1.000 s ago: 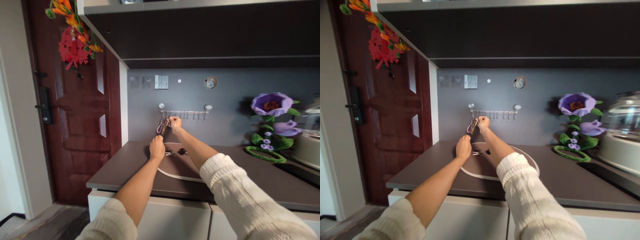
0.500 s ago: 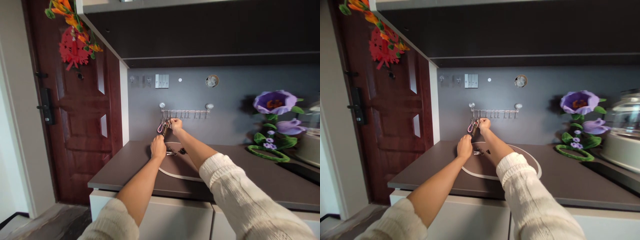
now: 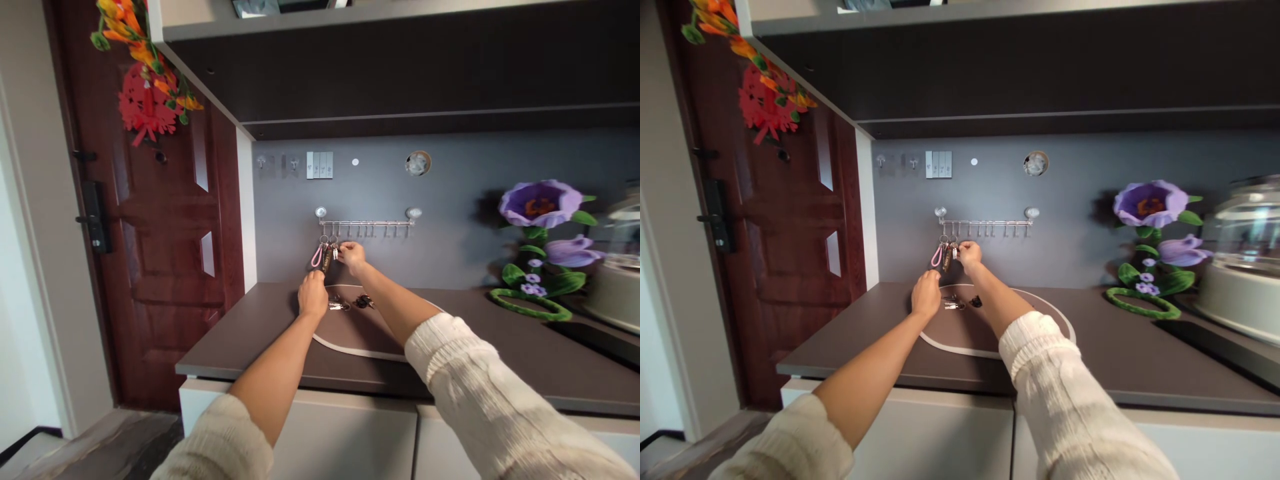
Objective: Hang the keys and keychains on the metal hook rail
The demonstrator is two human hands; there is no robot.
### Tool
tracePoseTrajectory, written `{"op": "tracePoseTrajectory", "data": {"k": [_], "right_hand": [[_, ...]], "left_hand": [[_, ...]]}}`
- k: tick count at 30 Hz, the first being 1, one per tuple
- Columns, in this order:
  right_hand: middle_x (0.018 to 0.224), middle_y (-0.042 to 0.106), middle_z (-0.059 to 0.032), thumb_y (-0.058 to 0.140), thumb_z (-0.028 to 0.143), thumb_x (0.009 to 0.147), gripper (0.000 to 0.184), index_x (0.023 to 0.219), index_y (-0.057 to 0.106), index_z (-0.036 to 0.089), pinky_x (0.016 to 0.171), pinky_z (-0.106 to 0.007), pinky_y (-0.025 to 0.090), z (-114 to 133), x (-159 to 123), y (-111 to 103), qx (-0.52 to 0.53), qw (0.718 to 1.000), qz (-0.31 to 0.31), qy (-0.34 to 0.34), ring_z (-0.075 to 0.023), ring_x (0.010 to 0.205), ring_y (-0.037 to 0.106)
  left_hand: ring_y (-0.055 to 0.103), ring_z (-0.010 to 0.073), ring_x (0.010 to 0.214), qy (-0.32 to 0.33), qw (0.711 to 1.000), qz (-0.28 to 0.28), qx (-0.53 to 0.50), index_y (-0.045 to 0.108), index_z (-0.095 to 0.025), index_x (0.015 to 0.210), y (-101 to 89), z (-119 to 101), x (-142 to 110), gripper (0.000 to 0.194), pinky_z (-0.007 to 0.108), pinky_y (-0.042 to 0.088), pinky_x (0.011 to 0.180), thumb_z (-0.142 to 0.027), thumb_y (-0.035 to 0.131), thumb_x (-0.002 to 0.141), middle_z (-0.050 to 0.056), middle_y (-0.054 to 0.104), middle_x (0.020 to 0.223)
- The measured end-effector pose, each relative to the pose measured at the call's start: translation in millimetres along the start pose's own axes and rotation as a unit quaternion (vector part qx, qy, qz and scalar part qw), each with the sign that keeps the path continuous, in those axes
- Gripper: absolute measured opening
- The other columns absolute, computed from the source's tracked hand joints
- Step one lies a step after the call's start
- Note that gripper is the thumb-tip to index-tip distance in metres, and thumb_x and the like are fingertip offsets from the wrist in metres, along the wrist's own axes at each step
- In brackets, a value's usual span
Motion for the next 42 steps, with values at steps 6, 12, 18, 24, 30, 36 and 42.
{"op": "tracePoseTrajectory", "data": {"k": [6, 12, 18, 24, 30, 36, 42], "right_hand": [[0.064, 0.055, 0.0017, 0.048, 0.006, 0.073, 0.013, 0.074, 0.049, 0.018, 0.057, -0.022, 0.049, 10.4, -23.0, -18.1, 0.025, 0.995, -0.019, 0.091, -0.0077, 0.054, 0.057], [0.067, 0.061, -0.0005, 0.049, 0.009, 0.074, 0.009, 0.078, 0.052, 0.017, 0.059, -0.023, 0.047, 20.0, -48.0, -41.9, -0.008, 0.998, 0.018, 0.065, -0.0080, 0.057, 0.057], [0.068, 0.063, -0.0021, 0.053, 0.014, 0.074, 0.008, 0.081, 0.056, 0.017, 0.068, -0.027, 0.045, 15.9, -77.7, -67.4, -0.087, 0.994, 0.057, 0.020, -0.0112, 0.064, 0.058], [0.066, 0.062, -0.0011, 0.055, 0.013, 0.072, 0.008, 0.075, 0.060, 0.019, 0.071, -0.028, 0.042, 9.4, -103.4, -80.4, -0.227, 0.965, 0.114, -0.070, -0.0134, 0.064, 0.056], [0.074, 0.065, -0.0054, 0.054, 0.012, 0.074, 0.012, 0.069, 0.062, 0.020, 0.070, -0.028, 0.039, 2.5, -110.6, -75.2, -0.364, 0.906, 0.169, -0.133, -0.0168, 0.068, 0.056], [0.080, 0.067, -0.0077, 0.050, 0.013, 0.077, 0.015, 0.078, 0.064, 0.018, 0.072, -0.026, 0.040, -2.3, -109.8, -70.6, -0.447, 0.867, 0.183, -0.122, -0.0171, 0.073, 0.058], [0.088, 0.068, -0.0079, 0.047, 0.016, 0.080, 0.019, 0.086, 0.065, 0.015, 0.075, -0.024, 0.040, 1.4, -110.1, -68.5, -0.486, 0.848, 0.185, -0.104, -0.0160, 0.079, 0.060]], "left_hand": [[0.055, 0.0173, 0.090, 0.022, 1.000, 0.006, -0.007, 0.054, -0.018, 0.093, -0.5, -0.6, -0.5, 0.026, 0.028, 0.040, 0.077, -0.015, 0.029, 0.089, 0.007, 0.060, 0.096], [0.054, 0.0156, 0.091, 0.051, 0.998, 0.029, -0.017, 0.055, -0.019, 0.095, -0.3, -1.0, -0.9, 0.024, 0.026, 0.038, 0.079, -0.019, 0.032, 0.090, 0.005, 0.060, 0.097], [0.053, 0.0151, 0.091, 0.095, 0.992, 0.080, -0.011, 0.059, -0.022, 0.091, 5.5, -3.6, -4.1, 0.022, 0.026, 0.039, 0.079, -0.022, 0.037, 0.089, 0.004, 0.058, 0.094], [0.050, 0.0145, 0.095, 0.185, 0.974, 0.134, 0.017, 0.062, -0.025, 0.092, 10.8, -13.9, -9.2, 0.021, 0.025, 0.038, 0.082, -0.018, 0.043, 0.085, 0.002, 0.058, 0.097], [0.049, 0.0159, 0.097, 0.235, 0.958, 0.154, 0.059, 0.060, -0.026, 0.103, 13.3, -20.3, -11.7, 0.028, 0.026, 0.037, 0.085, -0.016, 0.042, 0.085, 0.003, 0.057, 0.102], [0.048, 0.0169, 0.095, 0.257, 0.948, 0.172, 0.081, 0.064, -0.026, 0.095, 14.5, -22.4, -11.9, 0.024, 0.028, 0.037, 0.083, -0.018, 0.045, 0.084, 0.003, 0.058, 0.098], [0.049, 0.0181, 0.094, 0.260, 0.946, 0.170, 0.097, 0.065, -0.023, 0.088, 13.0, -23.5, -10.0, 0.018, 0.029, 0.037, 0.081, -0.023, 0.048, 0.084, 0.004, 0.061, 0.095]]}}
Point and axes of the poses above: each hand's wrist, its own x-axis towards the middle knuckle, its own y-axis out of the palm, z = x × y, the point moved 4 cm from there along x, towards the middle knuckle
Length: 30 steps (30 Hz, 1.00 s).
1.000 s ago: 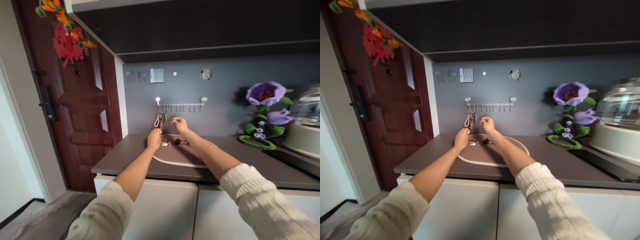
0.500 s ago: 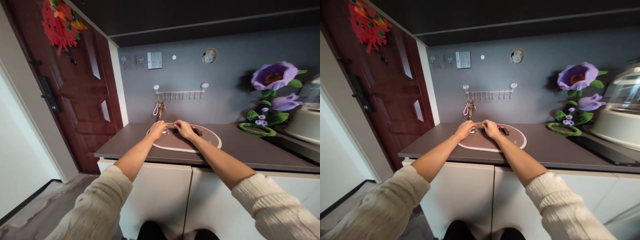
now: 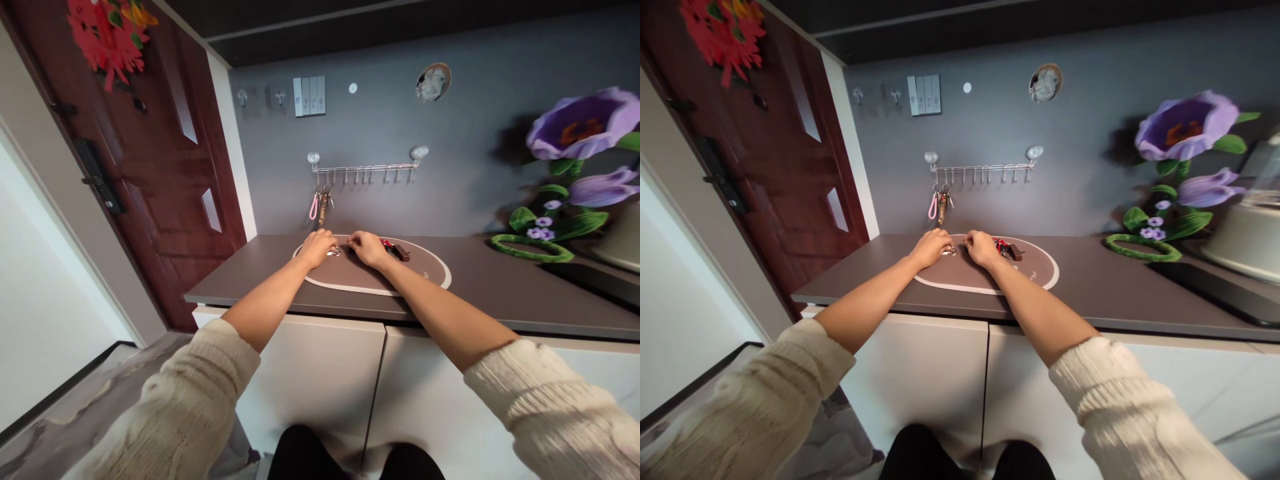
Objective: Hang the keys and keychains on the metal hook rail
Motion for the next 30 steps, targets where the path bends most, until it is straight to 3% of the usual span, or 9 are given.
{"op": "tracePoseTrajectory", "data": {"k": [13, 30], "right_hand": [[0.084, 0.067, -0.0068, 0.052, 0.018, 0.077, 0.014, 0.084, 0.065, 0.016, 0.074, -0.025, 0.041, 2.7, 1.2, -0.3, 0.031, 0.999, -0.006, -0.015, -0.0155, 0.075, 0.059], [0.077, 0.064, -0.0017, 0.055, 0.029, 0.072, 0.018, 0.081, 0.063, 0.016, 0.068, -0.025, 0.041, 10.1, 0.5, -2.0, 0.236, 0.971, 0.006, -0.040, -0.0115, 0.067, 0.053]], "left_hand": [[0.055, 0.0177, 0.089, -0.059, 0.996, -0.052, -0.052, 0.063, -0.020, 0.092, -4.6, 6.4, 0.4, 0.020, 0.027, 0.040, 0.078, -0.020, 0.044, 0.085, 0.006, 0.063, 0.092], [0.055, 0.0138, 0.077, -0.074, 0.958, -0.184, -0.205, 0.058, -0.017, 0.082, -14.1, 9.2, 0.2, 0.011, 0.024, 0.041, 0.071, -0.018, 0.047, 0.081, 0.003, 0.063, 0.082]]}}
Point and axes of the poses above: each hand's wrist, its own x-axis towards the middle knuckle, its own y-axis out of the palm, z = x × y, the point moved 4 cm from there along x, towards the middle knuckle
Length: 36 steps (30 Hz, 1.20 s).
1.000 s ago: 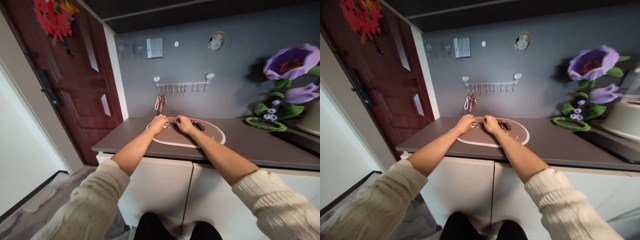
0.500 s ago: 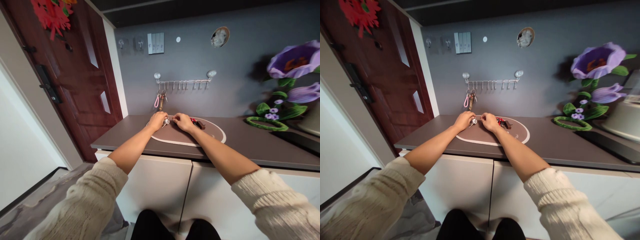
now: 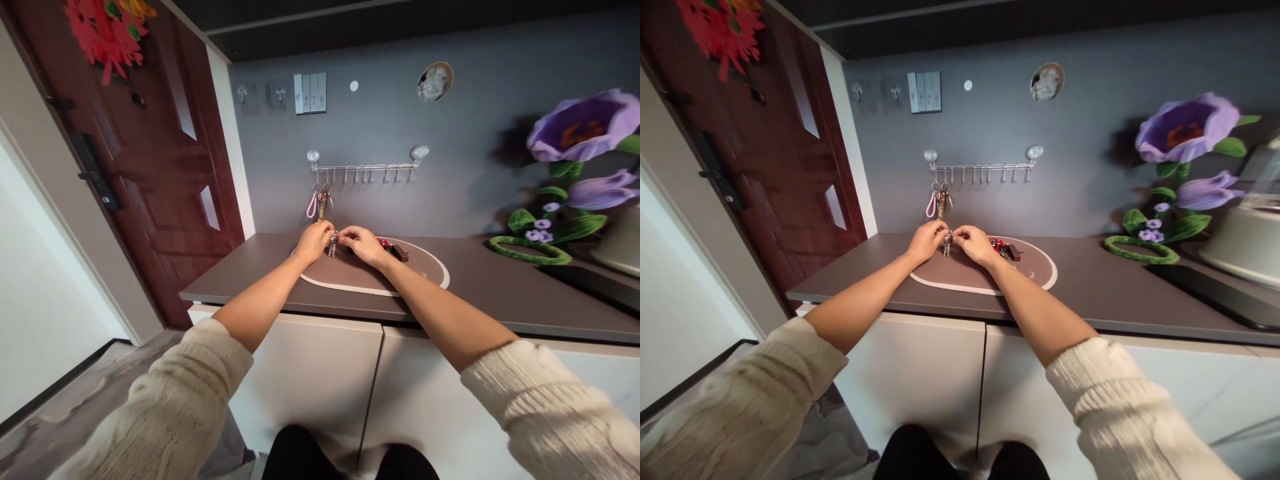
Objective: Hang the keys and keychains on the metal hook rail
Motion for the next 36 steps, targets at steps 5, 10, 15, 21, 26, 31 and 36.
{"op": "tracePoseTrajectory", "data": {"k": [5, 10, 15, 21, 26, 31, 36], "right_hand": [[0.075, 0.063, -0.0018, 0.056, 0.031, 0.070, 0.018, 0.078, 0.062, 0.015, 0.069, -0.026, 0.042, 6.5, -2.0, -2.0, 0.050, 0.999, -0.012, -0.007, -0.0115, 0.066, 0.053], [0.073, 0.063, -0.0022, 0.057, 0.037, 0.070, 0.023, 0.076, 0.063, 0.015, 0.067, -0.026, 0.043, 8.6, -2.6, -4.0, 0.058, 0.998, -0.025, -0.021, -0.0119, 0.064, 0.053], [0.076, 0.064, -0.0034, 0.056, 0.039, 0.071, 0.024, 0.075, 0.062, 0.016, 0.070, -0.027, 0.043, 0.4, 1.2, -5.1, 0.050, 0.997, -0.044, -0.030, -0.0135, 0.070, 0.055], [0.079, 0.063, -0.0034, 0.054, 0.039, 0.072, 0.025, 0.078, 0.062, 0.016, 0.073, -0.028, 0.043, -5.0, 4.2, -6.4, 0.053, 0.996, -0.056, -0.038, -0.0142, 0.075, 0.056], [0.080, 0.061, -0.0037, 0.053, 0.037, 0.073, 0.023, 0.078, 0.059, 0.016, 0.074, -0.028, 0.042, -2.4, 3.3, -10.5, 0.036, 0.995, -0.075, -0.049, -0.0139, 0.074, 0.054], [0.075, 0.059, -0.0016, 0.050, 0.038, 0.075, 0.023, 0.078, 0.055, 0.017, 0.070, -0.027, 0.042, -2.3, 2.2, -13.8, 0.055, 0.995, -0.069, -0.052, -0.0131, 0.068, 0.053], [0.075, 0.058, -0.0019, 0.047, 0.042, 0.076, 0.025, 0.077, 0.053, 0.018, 0.070, -0.028, 0.042, -3.6, 0.2, -18.2, 0.035, 0.994, -0.091, -0.045, -0.0140, 0.069, 0.053]], "left_hand": [[0.056, 0.0112, 0.071, -0.015, 0.998, -0.025, -0.048, 0.058, -0.016, 0.082, -0.8, 1.9, -0.3, 0.010, 0.022, 0.043, 0.068, -0.018, 0.049, 0.080, 0.002, 0.063, 0.079], [0.058, 0.0098, 0.069, -0.030, 0.994, -0.047, -0.096, 0.059, -0.016, 0.079, -1.9, -0.2, -0.5, 0.009, 0.021, 0.045, 0.068, -0.019, 0.051, 0.079, 0.002, 0.065, 0.077], [0.058, 0.0087, 0.066, -0.046, 0.992, -0.042, -0.110, 0.059, -0.015, 0.078, -3.5, -5.0, -1.8, 0.009, 0.020, 0.045, 0.066, -0.019, 0.051, 0.078, 0.001, 0.065, 0.074], [0.056, 0.0084, 0.065, -0.047, 0.993, -0.038, -0.098, 0.060, -0.015, 0.079, -4.3, -8.3, -1.8, 0.010, 0.020, 0.045, 0.065, -0.020, 0.050, 0.078, 0.000, 0.064, 0.072], [0.056, 0.0094, 0.067, -0.029, 0.996, -0.035, -0.078, 0.060, -0.016, 0.082, -4.7, -11.5, -2.1, 0.013, 0.021, 0.044, 0.066, -0.021, 0.048, 0.080, 0.001, 0.064, 0.075], [0.056, 0.0119, 0.072, -0.018, 0.999, -0.038, -0.009, 0.059, -0.017, 0.083, -5.5, -11.0, -3.2, 0.016, 0.023, 0.043, 0.070, -0.023, 0.044, 0.082, 0.002, 0.064, 0.080], [0.056, 0.0141, 0.077, -0.033, 0.998, -0.029, 0.052, 0.058, -0.018, 0.083, -6.0, -6.5, -3.4, 0.019, 0.025, 0.041, 0.072, -0.024, 0.040, 0.084, 0.004, 0.064, 0.082]]}}
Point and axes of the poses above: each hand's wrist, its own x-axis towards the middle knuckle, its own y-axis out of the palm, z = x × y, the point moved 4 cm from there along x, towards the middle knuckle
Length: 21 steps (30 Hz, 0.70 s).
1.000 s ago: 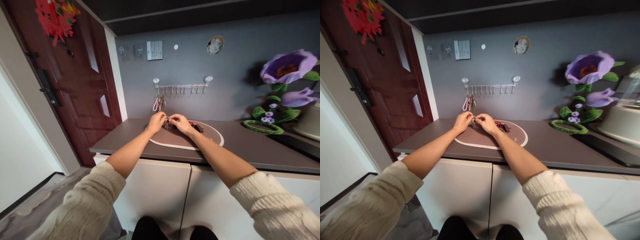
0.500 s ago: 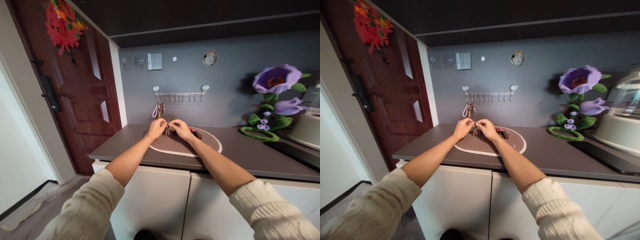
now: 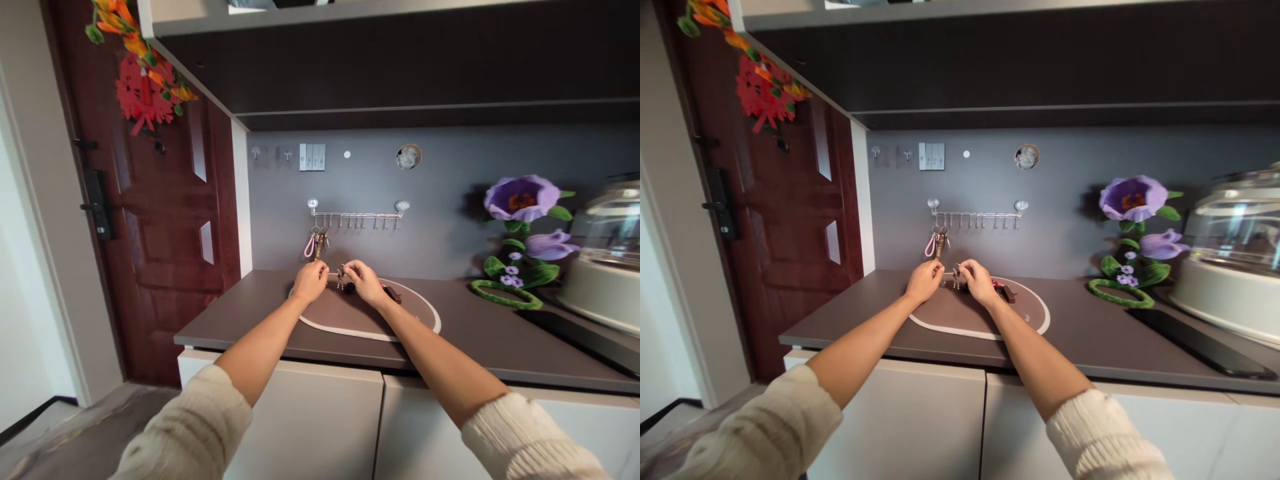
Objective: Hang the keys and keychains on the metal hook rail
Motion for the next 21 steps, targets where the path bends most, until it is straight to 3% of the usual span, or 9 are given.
{"op": "tracePoseTrajectory", "data": {"k": [8, 21], "right_hand": [[0.076, 0.059, -0.0025, 0.045, 0.040, 0.076, 0.021, 0.078, 0.049, 0.019, 0.074, -0.030, 0.046, -7.3, 15.1, 0.0, 0.047, 0.997, -0.051, 0.039, -0.0145, 0.074, 0.057], [0.074, 0.059, -0.0036, 0.047, 0.027, 0.075, 0.010, 0.078, 0.050, 0.018, 0.056, -0.027, 0.050, 3.2, 90.1, 9.0, 0.163, 0.969, -0.134, 0.128, -0.0130, 0.061, 0.056]], "left_hand": [[0.057, 0.0164, 0.085, -0.059, 0.996, 0.038, 0.059, 0.059, -0.019, 0.086, 0.5, 6.0, -3.1, 0.021, 0.027, 0.040, 0.074, -0.023, 0.038, 0.086, 0.006, 0.064, 0.088], [0.057, 0.0177, 0.087, -0.112, 0.989, 0.044, 0.088, 0.059, -0.018, 0.087, 8.4, 19.1, -1.9, 0.025, 0.027, 0.039, 0.073, -0.021, 0.034, 0.089, 0.008, 0.063, 0.091]]}}
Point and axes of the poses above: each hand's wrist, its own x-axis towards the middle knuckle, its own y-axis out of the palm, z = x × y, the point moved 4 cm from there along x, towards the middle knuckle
